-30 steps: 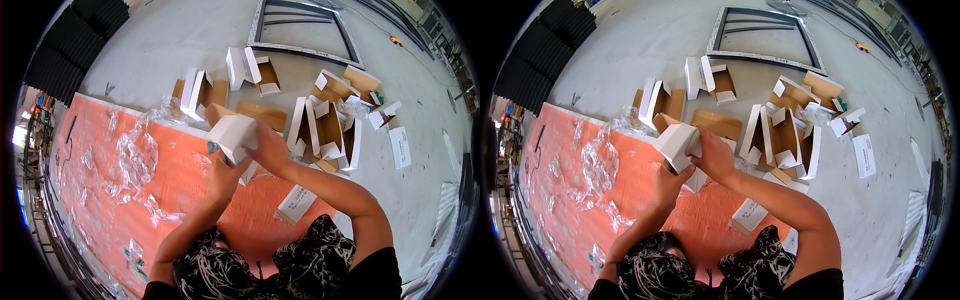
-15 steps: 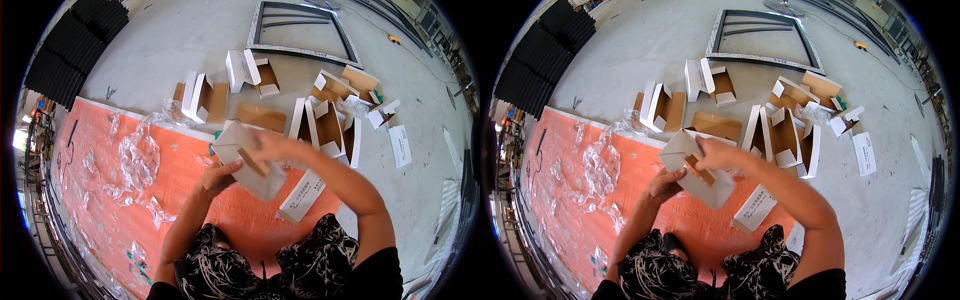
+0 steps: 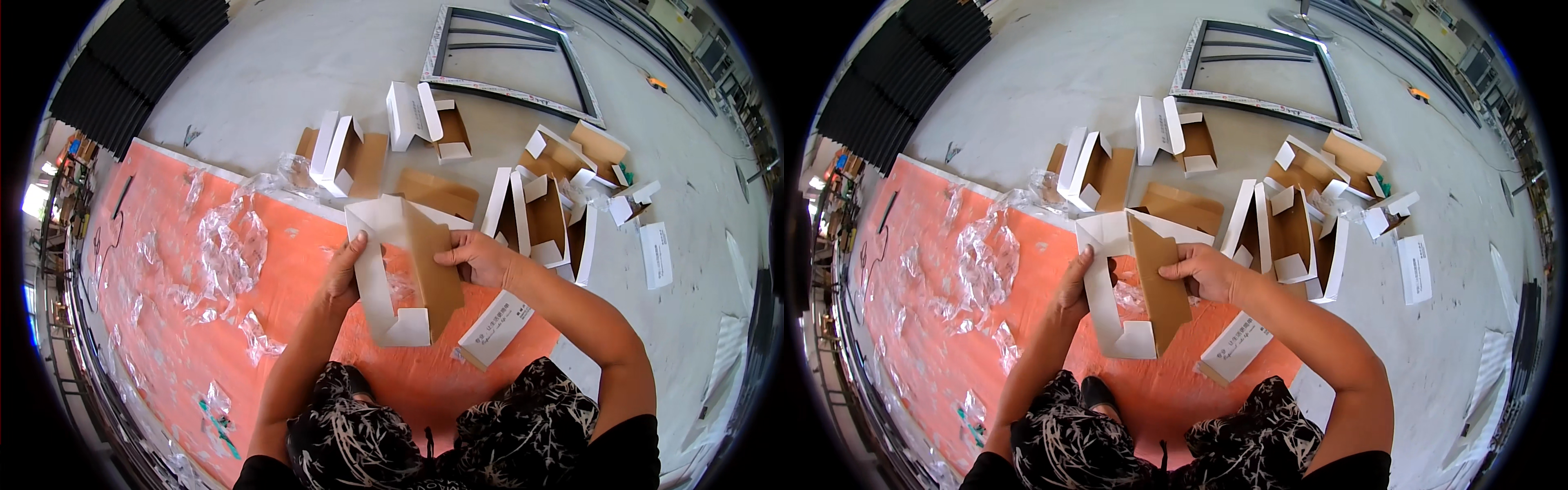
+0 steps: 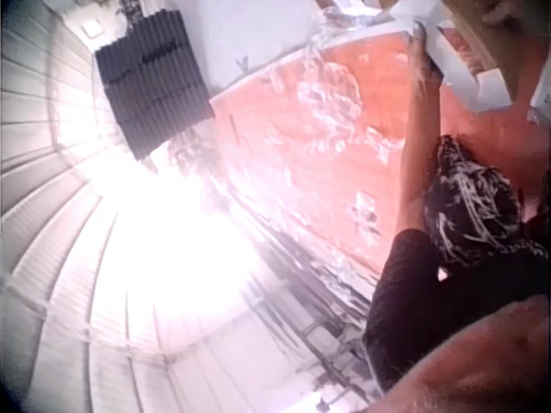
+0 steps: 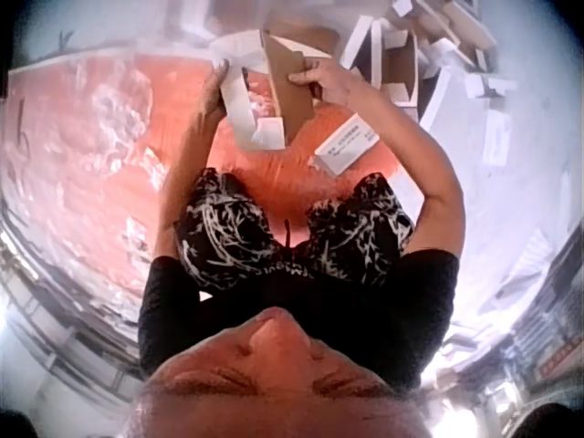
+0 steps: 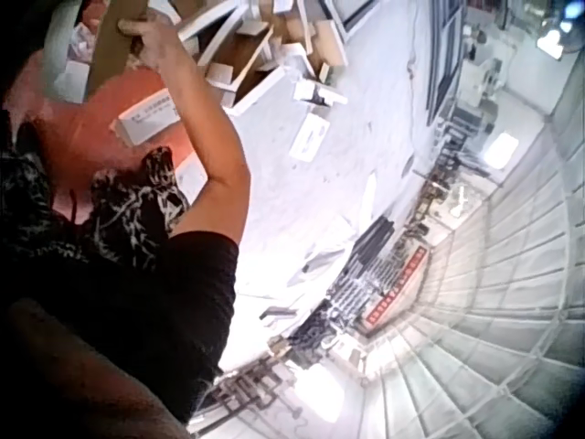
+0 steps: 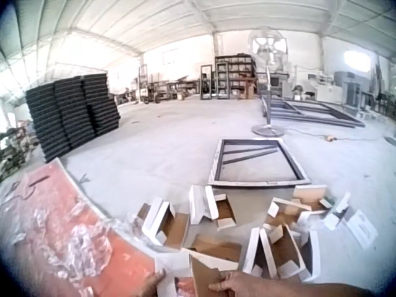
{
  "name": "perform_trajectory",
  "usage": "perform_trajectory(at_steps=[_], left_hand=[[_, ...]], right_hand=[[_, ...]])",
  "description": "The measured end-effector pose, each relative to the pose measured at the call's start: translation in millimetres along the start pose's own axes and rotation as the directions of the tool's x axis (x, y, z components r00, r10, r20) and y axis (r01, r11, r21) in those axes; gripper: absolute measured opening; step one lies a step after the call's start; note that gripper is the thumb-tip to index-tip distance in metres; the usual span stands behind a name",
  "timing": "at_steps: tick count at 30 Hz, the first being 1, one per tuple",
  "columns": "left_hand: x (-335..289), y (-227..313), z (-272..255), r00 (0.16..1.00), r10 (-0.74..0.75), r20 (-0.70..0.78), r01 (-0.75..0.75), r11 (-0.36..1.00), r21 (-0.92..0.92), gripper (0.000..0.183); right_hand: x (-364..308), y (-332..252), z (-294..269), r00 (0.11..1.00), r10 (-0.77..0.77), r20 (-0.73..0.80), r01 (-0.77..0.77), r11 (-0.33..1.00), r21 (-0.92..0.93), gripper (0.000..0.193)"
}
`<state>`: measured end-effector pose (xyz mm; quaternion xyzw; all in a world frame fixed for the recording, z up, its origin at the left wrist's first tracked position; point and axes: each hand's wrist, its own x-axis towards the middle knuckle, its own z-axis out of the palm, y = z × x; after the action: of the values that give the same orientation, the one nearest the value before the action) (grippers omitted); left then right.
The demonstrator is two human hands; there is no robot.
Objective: The person picks up and unfolds several white cardboard boxes by hand on a workshop floor, setting them down after each is opened.
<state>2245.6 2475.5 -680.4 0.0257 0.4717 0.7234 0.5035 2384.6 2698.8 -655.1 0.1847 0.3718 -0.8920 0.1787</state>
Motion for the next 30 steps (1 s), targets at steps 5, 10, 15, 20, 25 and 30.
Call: perform_trajectory(at_steps=[5,10,15,20,25,30], left_hand=[[-12,10,17,0.987,-0.023,0.161,0.035,0.997,-0.070,0.075],[-18,1,59,0.972,0.026,0.234,-0.039,0.998,0.051,0.071],[11,6,23,0.981,0.189,-0.042,-0.179,0.968,0.175,0.040],[13,7,-18,0.993,-0.018,-0.120,0.007,0.996,-0.091,0.055],[4,15,-19,0.981,0.114,0.157,-0.071,0.964,-0.255,0.057],[0,11,-41,0.941,0.165,0.295,0.006,0.865,-0.502,0.067]], right_hand=[[-4,-2,3,0.974,-0.057,-0.218,-0.012,0.953,-0.304,0.033],[8,12,-16,0.977,-0.146,-0.158,0.085,0.937,-0.338,0.034],[1,13,8,0.988,0.015,-0.156,-0.025,0.998,-0.061,0.036],[11,25,6,0.993,0.062,-0.097,-0.092,0.931,-0.353,0.032],[9,10,19,0.998,-0.004,-0.065,-0.040,0.751,-0.659,0.033],[4,16,38,0.956,-0.286,-0.059,0.096,0.499,-0.862,0.043]])
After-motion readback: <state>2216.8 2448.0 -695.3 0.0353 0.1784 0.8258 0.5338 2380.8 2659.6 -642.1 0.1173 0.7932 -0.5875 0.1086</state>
